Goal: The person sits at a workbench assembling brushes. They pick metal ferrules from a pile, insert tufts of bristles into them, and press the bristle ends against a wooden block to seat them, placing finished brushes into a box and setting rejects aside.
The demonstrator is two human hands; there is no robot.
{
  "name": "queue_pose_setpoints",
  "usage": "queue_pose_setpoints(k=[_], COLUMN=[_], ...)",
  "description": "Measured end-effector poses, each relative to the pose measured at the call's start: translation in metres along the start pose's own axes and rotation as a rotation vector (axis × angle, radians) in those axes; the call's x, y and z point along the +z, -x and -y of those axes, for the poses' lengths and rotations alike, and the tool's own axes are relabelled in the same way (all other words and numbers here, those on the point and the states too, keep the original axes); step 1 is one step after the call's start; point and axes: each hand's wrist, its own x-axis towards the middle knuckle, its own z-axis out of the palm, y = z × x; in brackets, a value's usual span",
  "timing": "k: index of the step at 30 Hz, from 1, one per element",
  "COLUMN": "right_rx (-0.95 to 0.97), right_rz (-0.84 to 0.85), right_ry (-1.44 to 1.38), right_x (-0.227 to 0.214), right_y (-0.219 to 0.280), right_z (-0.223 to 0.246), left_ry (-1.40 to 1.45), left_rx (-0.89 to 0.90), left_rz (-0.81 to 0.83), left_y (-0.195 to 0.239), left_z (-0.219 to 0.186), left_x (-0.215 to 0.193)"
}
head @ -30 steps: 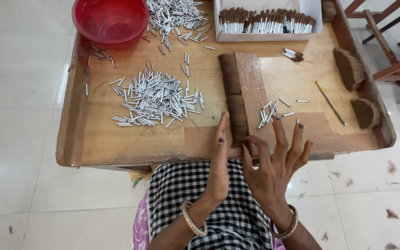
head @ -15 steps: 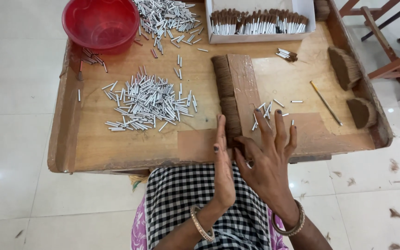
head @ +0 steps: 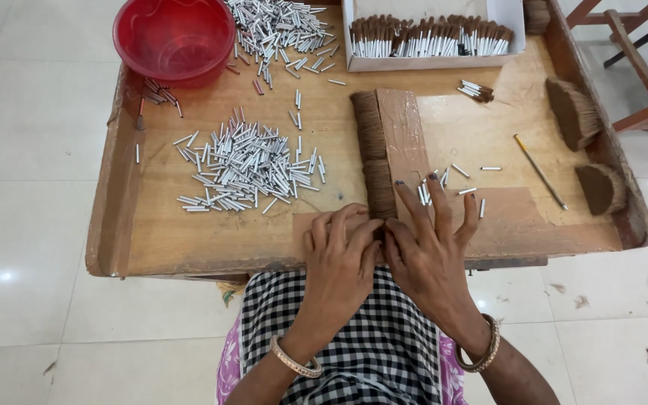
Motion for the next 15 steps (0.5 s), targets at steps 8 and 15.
queue_pose_setpoints(k=[8, 15], right_rx=[0.002, 0.026], right_rz=[-0.084, -0.157], right_ry=[-0.072, -0.071], right_x=[0.007, -0.009], right_y=[0.008, 0.022], right_z=[-0.007, -0.005], left_ry=[-0.084, 0.009], left_rx=[0.029, 0.038], left_rz=[-0.007, -0.044], left_y=[-0.005, -0.008], left_z=[0.007, -0.006], left_x=[0.016, -0.001])
